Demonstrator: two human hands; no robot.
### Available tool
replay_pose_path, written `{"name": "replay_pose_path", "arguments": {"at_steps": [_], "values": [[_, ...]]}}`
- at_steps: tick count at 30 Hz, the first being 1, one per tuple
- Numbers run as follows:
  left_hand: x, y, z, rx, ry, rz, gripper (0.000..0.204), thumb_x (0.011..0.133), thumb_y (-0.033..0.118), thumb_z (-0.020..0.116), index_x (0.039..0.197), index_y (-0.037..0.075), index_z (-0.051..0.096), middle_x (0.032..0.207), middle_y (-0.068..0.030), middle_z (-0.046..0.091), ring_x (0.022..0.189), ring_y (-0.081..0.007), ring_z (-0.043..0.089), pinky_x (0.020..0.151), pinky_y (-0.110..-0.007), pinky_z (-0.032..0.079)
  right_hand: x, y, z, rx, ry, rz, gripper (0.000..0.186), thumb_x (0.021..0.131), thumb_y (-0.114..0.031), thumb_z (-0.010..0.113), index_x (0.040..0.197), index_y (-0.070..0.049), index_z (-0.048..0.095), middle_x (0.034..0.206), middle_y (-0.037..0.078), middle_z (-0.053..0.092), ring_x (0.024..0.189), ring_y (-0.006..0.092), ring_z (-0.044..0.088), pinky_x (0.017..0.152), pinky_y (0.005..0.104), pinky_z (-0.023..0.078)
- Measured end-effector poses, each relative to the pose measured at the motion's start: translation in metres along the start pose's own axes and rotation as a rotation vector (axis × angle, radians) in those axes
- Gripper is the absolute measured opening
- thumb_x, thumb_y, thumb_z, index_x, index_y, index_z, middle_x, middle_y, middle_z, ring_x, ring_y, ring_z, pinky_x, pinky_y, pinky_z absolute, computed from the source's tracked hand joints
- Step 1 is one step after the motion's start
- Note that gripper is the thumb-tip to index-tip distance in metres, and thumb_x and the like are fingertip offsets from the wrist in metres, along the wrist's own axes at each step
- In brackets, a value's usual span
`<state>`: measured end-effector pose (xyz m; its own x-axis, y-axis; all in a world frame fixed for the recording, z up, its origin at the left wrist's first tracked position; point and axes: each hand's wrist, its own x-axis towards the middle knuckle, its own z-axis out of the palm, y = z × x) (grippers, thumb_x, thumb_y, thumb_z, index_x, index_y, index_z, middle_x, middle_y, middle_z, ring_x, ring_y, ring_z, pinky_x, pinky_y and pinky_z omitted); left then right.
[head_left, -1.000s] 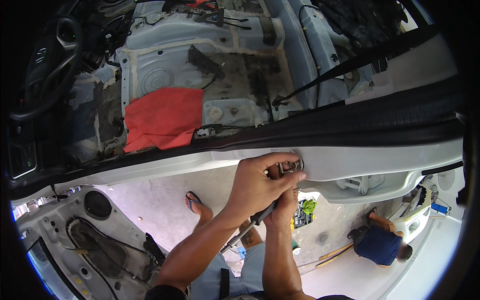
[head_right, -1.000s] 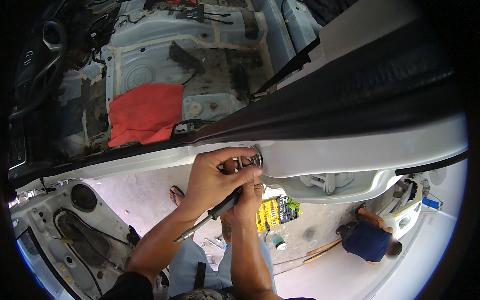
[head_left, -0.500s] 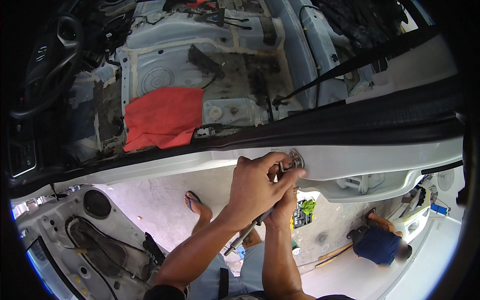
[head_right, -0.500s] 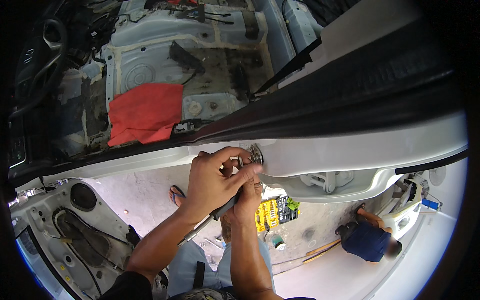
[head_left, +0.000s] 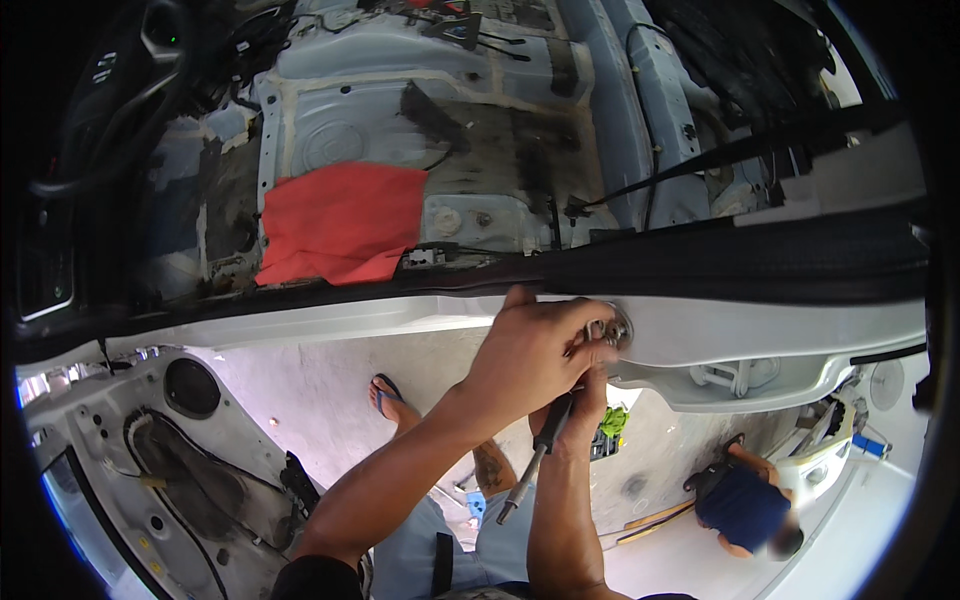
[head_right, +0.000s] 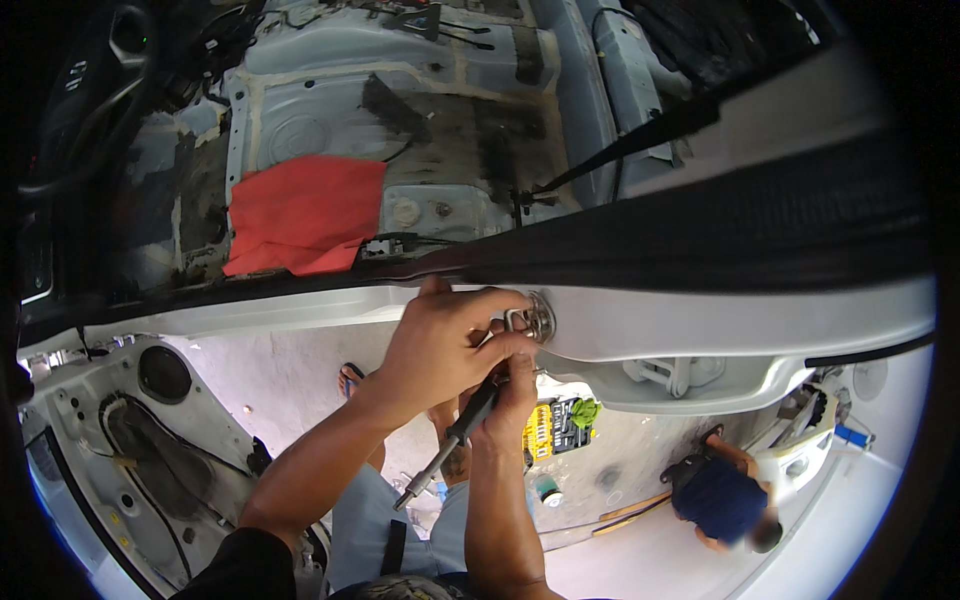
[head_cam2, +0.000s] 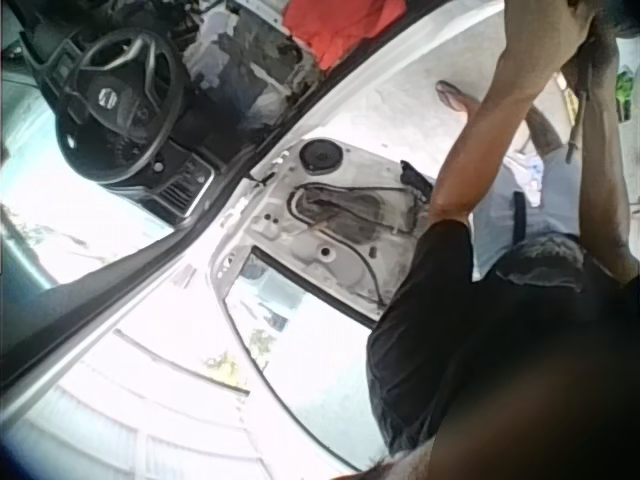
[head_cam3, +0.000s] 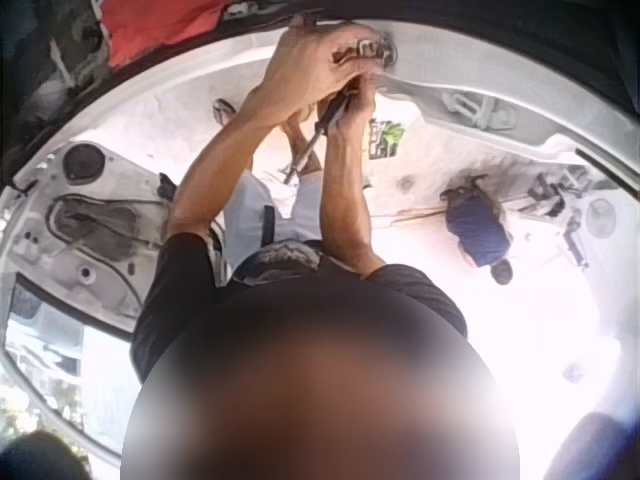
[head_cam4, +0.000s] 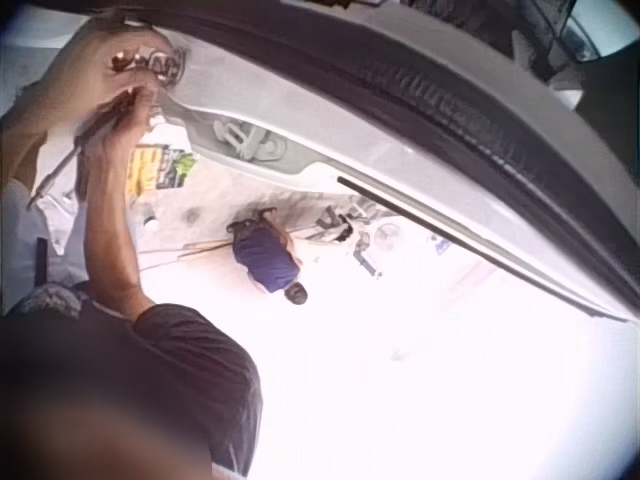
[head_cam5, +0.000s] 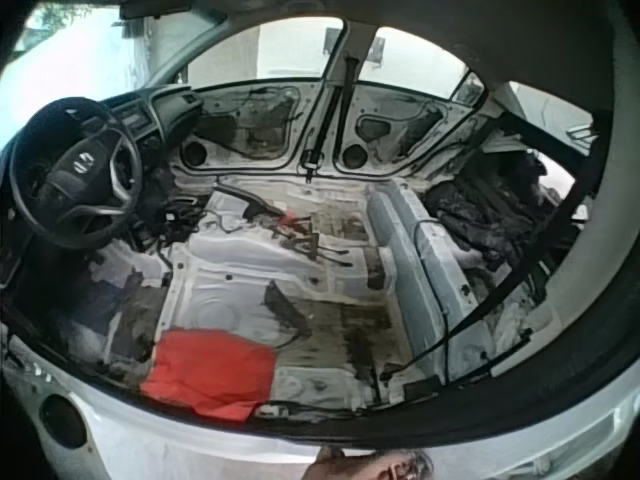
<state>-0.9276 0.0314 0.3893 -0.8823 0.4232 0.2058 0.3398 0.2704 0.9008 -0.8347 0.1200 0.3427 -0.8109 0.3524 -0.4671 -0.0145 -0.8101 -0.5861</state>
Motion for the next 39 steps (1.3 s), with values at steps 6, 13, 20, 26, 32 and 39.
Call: {"name": "replay_pose_path", "arguments": {"at_steps": [6,13,20,26,32,39], "values": [[-0.045,-0.018,-0.019,-0.877,0.127,-0.754,0.016,0.091,0.014,0.064,0.103,0.005,0.062,0.068,0.0047,0.046,0.059,-0.0056,0.042,0.058,-0.024,0.038,0.002,-0.006,0.008,0.093,-0.013,0.026,0.025,0.1,-0.031,0.055,0.12,-0.017,0.059,0.108,-0.003,0.069,0.051,0.008,0.05,0.046,0.024,0.038],[-0.006,0.009,-0.01,-0.035,-0.046,-0.115,0.024,0.091,0.032,0.066,0.1,0.01,0.068,0.082,-0.0077,0.07,0.065,-0.0234,0.066,0.064,-0.035,0.049,-0.001,0.001,0.007,-0.015,0.181,-0.064,0.05,0.096,-0.05,0.059,0.13,-0.015,0.052,0.13,0.006,0.056,0.113,0.0193,0.056,0.094,0.0361,0.05],[0.016,0.015,0.007,0.043,-0.234,-0.193,0.022,0.088,0.025,0.067,0.096,0.005,0.063,0.074,-0.0133,0.07,0.07,-0.033,0.069,0.071,-0.043,0.053,-0.009,-0.002,0.032,0.011,0.186,-0.053,0.048,0.102,-0.049,0.047,0.132,-0.011,0.051,0.127,0.006,0.059,0.116,0.02,0.058,0.1,0.0367,0.047],[0.015,0.022,0.012,0.092,-0.272,-0.114,0.02,0.09,0.016,0.062,0.099,0.001,0.052,0.068,-0.02,0.065,0.067,-0.041,0.064,0.069,-0.05,0.05,-0.006,-0.007,0.032,0.043,0.186,-0.01,0.047,0.103,-0.047,0.045,0.131,-0.011,0.052,0.123,0.005,0.06,0.113,0.0194,0.059,0.098,0.0363,0.049],[0.02,0.023,0.008,0.113,-0.331,-0.081,0.02,0.089,0.015,0.062,0.099,0.001,0.051,0.068,-0.0201,0.065,0.07,-0.042,0.063,0.072,-0.049,0.048,-0.004,-0.003,0.027,0.202,0.044,0.055,0.046,0.103,-0.047,0.045,0.13,-0.011,0.052,0.121,0.005,0.061,0.112,0.0191,0.06,0.096,0.0361,0.05],[0.019,0.015,0.009,0.158,-0.353,-0.004,0.022,0.088,0.015,0.064,0.099,0.002,0.05,0.07,-0.0183,0.066,0.073,-0.0388,0.065,0.08,-0.044,0.048,-0.006,0.009,0.019,0.219,0.099,0.085,0.044,0.103,-0.045,0.046,0.129,-0.011,0.052,0.118,0.005,0.061,0.11,0.019,0.061,0.095,0.0356,0.051]]}}
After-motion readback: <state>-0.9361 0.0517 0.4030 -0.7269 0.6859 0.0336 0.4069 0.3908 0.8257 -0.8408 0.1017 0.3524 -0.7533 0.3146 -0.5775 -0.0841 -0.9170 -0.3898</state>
